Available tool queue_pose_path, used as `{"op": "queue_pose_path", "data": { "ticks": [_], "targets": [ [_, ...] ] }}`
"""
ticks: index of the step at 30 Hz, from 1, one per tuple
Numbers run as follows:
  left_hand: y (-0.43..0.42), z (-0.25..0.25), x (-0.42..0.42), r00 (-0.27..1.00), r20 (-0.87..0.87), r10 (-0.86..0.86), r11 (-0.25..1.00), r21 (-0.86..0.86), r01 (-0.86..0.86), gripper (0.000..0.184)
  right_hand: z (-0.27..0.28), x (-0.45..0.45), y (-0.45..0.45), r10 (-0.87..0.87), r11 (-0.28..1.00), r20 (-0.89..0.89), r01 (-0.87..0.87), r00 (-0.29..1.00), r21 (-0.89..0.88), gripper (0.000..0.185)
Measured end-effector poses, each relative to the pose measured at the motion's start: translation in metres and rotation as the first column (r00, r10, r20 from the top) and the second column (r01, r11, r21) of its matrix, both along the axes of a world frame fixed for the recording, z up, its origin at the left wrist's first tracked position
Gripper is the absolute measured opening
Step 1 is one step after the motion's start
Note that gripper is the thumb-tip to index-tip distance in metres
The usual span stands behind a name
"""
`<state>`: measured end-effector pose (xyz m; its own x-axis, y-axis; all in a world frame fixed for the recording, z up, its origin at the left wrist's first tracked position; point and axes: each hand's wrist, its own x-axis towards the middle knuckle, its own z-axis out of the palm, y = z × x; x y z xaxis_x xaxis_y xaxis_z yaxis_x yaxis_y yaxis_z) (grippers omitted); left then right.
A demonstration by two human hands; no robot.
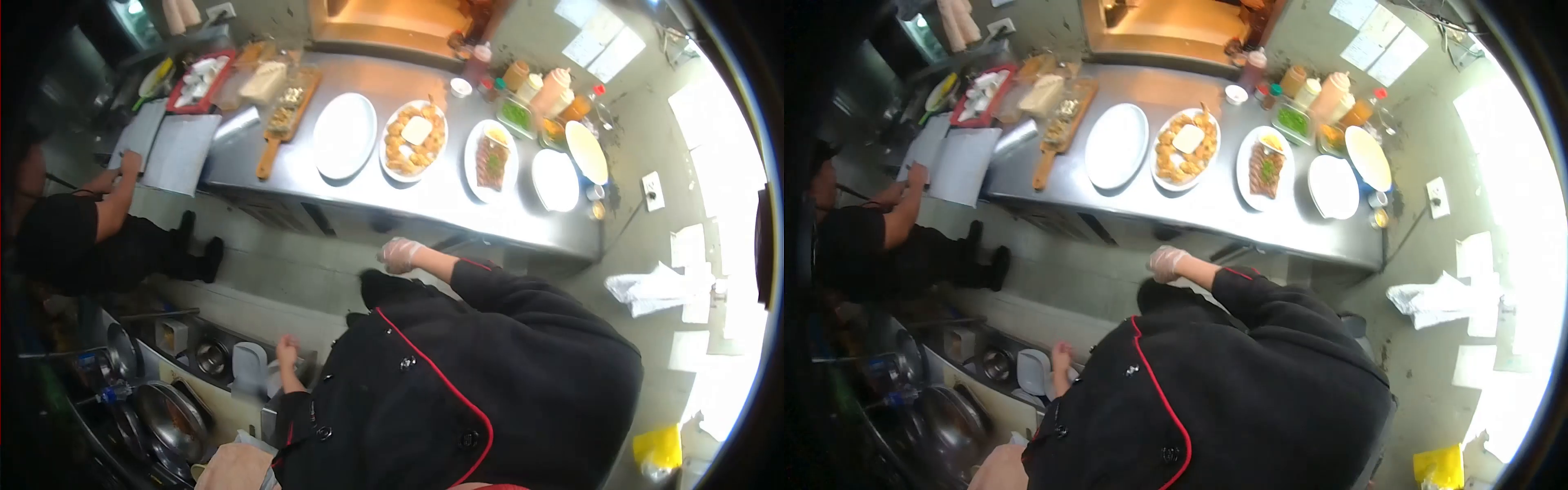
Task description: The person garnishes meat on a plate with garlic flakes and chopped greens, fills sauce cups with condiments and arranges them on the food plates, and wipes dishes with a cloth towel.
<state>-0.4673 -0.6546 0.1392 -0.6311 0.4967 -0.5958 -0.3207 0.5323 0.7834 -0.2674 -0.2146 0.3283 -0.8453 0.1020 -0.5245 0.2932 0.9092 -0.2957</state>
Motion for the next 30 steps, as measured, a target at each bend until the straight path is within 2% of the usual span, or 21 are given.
{"op": "queue_pose_path", "data": {
  "ticks": [1,2,3,4,6,8,10,11,12,15,16,17,19,20,22,23,25,26,28,29,30],
  "targets": [
    [-0.005,-0.029,0.004,0.997,0.012,-0.082,0.995,0.053,0.081,0.019,0.004,-0.013,0.001,0.134,0.991,0.050,-0.134,0.990,-0.009,0.027],
    [-0.005,-0.053,0.018,0.990,-0.102,-0.101,0.993,-0.064,0.095,0.021,0.027,-0.017,-0.006,0.117,0.993,-0.118,-0.117,0.986,0.007,0.026],
    [0.000,-0.041,0.032,0.864,-0.258,-0.432,0.895,-0.241,0.375,0.024,0.026,-0.035,-0.011,0.159,0.986,-0.131,-0.151,0.978,0.069,0.027],
    [0.005,-0.033,0.064,0.916,-0.287,-0.281,0.945,-0.247,0.213,0.025,0.024,-0.047,-0.013,0.186,0.983,-0.274,-0.181,0.944,0.043,0.026],
    [0.029,-0.009,0.092,0.940,-0.211,-0.268,0.930,-0.311,0.196,0.024,0.068,-0.066,-0.023,0.350,0.935,-0.484,-0.271,0.802,0.227,0.017],
    [0.048,0.007,0.102,0.963,-0.119,-0.241,0.914,-0.360,0.185,0.024,0.101,-0.080,-0.041,0.354,0.905,-0.397,-0.202,0.847,0.375,0.017],
    [0.063,0.031,0.106,0.974,-0.073,-0.212,0.905,-0.391,0.168,0.025,0.119,-0.092,-0.054,0.399,0.913,-0.641,-0.351,0.656,0.209,0.017],
    [0.069,0.045,0.107,0.977,-0.069,-0.201,0.903,-0.399,0.157,0.026,0.124,-0.095,-0.065,0.451,0.890,-0.584,-0.389,0.676,0.236,0.016],
    [0.075,0.060,0.110,0.980,-0.061,-0.188,0.905,-0.398,0.149,0.026,0.138,-0.097,-0.066,0.457,0.848,-0.652,-0.518,0.605,0.113,0.015],
    [0.101,0.100,0.126,0.984,-0.099,-0.148,0.930,-0.351,0.104,0.029,0.111,-0.100,-0.064,0.564,0.691,-0.675,-0.720,0.475,0.071,0.014],
    [0.112,0.117,0.127,0.983,-0.134,-0.125,0.949,-0.304,0.079,0.030,0.066,-0.108,-0.060,0.656,0.649,-0.553,-0.757,0.513,0.068,0.014],
    [0.123,0.138,0.127,0.980,-0.172,-0.099,0.967,-0.249,0.054,0.031,0.069,-0.104,-0.057,0.766,0.621,-0.270,-0.780,0.583,0.081,0.017],
    [0.144,0.190,0.124,0.961,-0.278,0.004,1.000,-0.010,-0.007,0.033,0.092,-0.103,-0.045,0.764,0.548,0.349,-0.831,0.543,0.094,0.025],
    [0.151,0.216,0.125,0.943,-0.324,0.070,0.991,0.134,-0.028,0.035,0.077,-0.103,-0.042,0.783,0.557,0.321,-0.831,0.533,0.022,0.027],
    [0.162,0.286,0.124,0.977,-0.209,0.046,0.941,0.337,0.027,0.038,0.033,-0.115,-0.031,0.806,0.572,0.259,-0.813,0.532,-0.112,0.031],
    [0.164,0.303,0.123,0.986,-0.163,0.026,0.897,0.439,0.049,0.040,0.031,-0.118,-0.029,0.727,0.680,0.164,-0.733,0.667,-0.031,0.030],
    [0.147,0.301,0.131,0.985,-0.096,-0.144,0.946,0.280,0.165,0.046,0.023,-0.121,-0.031,0.509,0.861,-0.067,-0.505,0.858,0.069,0.030],
    [0.138,0.300,0.131,0.973,-0.056,-0.226,0.951,0.203,0.232,0.049,0.042,-0.122,-0.040,0.521,0.837,0.040,-0.520,0.852,0.172,0.031],
    [0.112,0.236,0.136,0.944,-0.062,-0.325,0.936,-0.162,0.312,0.050,0.089,-0.123,-0.076,0.500,0.745,0.254,-0.561,0.828,0.361,0.033],
    [0.096,0.210,0.136,0.927,-0.050,-0.373,0.880,-0.337,0.335,0.051,0.060,-0.131,-0.096,0.666,0.659,0.264,-0.716,0.698,0.232,0.034],
    [0.079,0.200,0.134,0.942,-0.075,-0.328,0.896,-0.340,0.285,0.051,0.017,-0.139,-0.121,0.804,0.533,0.250,-0.840,0.540,0.101,0.036]
  ]
}}
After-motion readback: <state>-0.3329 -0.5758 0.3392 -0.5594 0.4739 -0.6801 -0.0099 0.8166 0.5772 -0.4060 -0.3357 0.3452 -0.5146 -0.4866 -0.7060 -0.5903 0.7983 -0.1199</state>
